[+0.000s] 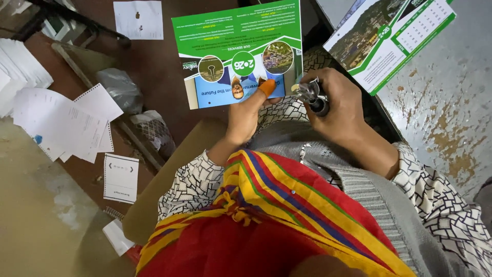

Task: Punching holes in small printed calendars using a hand-held hole puncher.

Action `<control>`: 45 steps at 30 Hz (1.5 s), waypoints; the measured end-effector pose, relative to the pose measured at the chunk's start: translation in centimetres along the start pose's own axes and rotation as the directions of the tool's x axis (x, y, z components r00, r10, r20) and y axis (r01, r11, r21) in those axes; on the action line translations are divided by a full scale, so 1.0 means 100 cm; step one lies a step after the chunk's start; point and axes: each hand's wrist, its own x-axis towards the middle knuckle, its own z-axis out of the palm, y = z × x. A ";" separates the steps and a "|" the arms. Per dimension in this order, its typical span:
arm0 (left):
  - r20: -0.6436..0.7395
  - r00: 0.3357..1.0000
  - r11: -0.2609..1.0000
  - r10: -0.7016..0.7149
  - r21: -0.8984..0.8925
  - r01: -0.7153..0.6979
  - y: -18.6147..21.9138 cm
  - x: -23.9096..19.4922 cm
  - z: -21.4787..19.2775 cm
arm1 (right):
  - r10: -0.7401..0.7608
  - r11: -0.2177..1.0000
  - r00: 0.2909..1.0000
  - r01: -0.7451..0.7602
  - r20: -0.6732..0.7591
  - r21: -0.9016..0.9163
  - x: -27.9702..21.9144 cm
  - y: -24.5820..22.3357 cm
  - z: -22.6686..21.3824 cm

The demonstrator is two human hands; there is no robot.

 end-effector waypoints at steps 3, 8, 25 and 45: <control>-0.018 1.000 1.000 0.022 -0.004 -0.022 0.010 0.000 0.007 | 0.024 1.000 1.000 -0.024 -0.002 -0.020 0.001 -0.002 0.000; -0.063 0.989 0.991 0.136 0.000 -0.136 -0.011 0.002 -0.021 | 0.222 0.975 0.965 -0.221 0.137 -0.021 -0.019 0.009 0.003; 0.023 0.937 0.901 0.348 0.268 -0.341 -0.004 0.005 -0.030 | 0.536 0.824 0.709 -0.556 0.459 -0.104 -0.014 -0.003 0.030; -0.007 0.951 0.917 0.309 0.266 -0.296 0.012 0.001 -0.009 | 0.575 0.797 0.689 -0.594 0.441 -0.110 -0.014 0.002 0.037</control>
